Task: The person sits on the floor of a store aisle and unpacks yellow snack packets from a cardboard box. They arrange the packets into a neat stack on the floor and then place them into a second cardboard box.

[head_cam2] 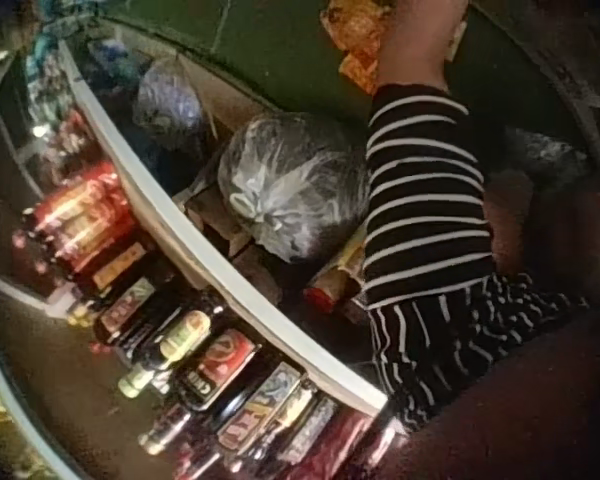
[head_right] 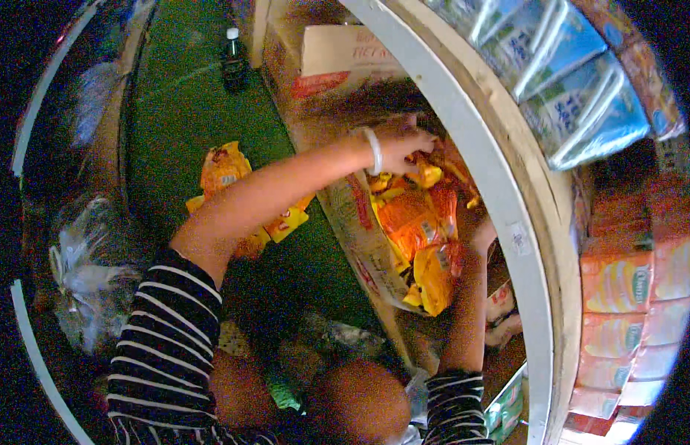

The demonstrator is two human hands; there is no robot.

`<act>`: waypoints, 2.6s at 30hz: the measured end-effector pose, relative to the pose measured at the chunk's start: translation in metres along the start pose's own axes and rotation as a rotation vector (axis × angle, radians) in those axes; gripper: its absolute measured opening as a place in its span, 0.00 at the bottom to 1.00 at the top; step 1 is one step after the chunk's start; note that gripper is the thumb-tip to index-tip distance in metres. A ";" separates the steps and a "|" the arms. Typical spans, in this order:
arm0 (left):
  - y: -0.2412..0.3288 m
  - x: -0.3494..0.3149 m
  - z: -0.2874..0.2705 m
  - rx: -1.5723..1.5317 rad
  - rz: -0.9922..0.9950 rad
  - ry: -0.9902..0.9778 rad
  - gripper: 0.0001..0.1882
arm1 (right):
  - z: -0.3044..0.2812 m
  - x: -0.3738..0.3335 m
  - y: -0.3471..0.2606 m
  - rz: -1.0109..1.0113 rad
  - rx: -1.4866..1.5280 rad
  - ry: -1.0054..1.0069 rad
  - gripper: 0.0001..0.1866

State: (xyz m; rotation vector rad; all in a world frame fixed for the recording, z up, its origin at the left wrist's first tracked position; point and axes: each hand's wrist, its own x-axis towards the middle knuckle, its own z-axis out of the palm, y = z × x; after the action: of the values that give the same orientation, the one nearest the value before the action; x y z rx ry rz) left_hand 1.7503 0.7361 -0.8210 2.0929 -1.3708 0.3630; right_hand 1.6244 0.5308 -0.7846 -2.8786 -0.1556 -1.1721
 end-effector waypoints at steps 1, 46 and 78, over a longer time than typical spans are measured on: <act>0.004 -0.010 -0.008 0.129 0.045 0.074 0.22 | -0.006 0.002 -0.008 0.017 0.010 -0.031 0.23; 0.078 -0.167 -0.126 -0.015 -0.207 0.224 0.18 | -0.098 -0.019 -0.074 0.235 0.416 -0.442 0.20; 0.073 -0.037 -0.030 -0.573 -0.995 -0.459 0.51 | -0.120 -0.045 -0.061 0.541 0.873 -0.814 0.36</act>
State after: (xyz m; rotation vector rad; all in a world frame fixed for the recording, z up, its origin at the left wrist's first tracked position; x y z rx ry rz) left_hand 1.6714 0.7611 -0.7923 2.0952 -0.3894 -0.8507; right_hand 1.5030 0.5800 -0.7306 -2.1694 0.0855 0.1852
